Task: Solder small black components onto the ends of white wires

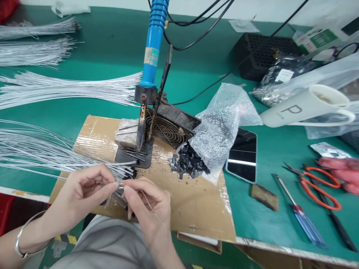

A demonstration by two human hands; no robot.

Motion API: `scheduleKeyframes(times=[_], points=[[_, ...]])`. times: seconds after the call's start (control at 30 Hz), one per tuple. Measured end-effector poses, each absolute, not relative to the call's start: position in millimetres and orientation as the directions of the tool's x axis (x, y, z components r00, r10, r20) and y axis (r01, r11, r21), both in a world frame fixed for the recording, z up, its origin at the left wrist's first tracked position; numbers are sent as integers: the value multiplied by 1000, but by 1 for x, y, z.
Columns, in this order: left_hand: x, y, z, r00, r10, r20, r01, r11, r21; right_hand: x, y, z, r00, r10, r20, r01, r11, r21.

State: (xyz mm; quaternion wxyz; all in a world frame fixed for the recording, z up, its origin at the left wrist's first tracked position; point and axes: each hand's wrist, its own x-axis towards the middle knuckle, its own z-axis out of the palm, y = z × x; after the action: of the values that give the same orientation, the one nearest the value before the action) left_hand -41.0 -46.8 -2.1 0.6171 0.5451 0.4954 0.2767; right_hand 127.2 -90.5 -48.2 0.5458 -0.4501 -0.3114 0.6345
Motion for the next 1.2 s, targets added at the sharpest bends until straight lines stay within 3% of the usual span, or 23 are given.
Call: scheduleKeyframes(times=[0.57,0.8,1.2], points=[[-40,-54,-5,340,890,-302,262,219,940,130,-89,-47,-11,946,-323,-453,-293,-842],[-42,-52,-4,371,875,-309,295,205,933,136,-86,-36,-51,903,-427,-419,-407,-811],[-42,-56,-11,318,901,-294,305,196,932,134,-88,-43,-85,909,-409,-465,-399,-790]])
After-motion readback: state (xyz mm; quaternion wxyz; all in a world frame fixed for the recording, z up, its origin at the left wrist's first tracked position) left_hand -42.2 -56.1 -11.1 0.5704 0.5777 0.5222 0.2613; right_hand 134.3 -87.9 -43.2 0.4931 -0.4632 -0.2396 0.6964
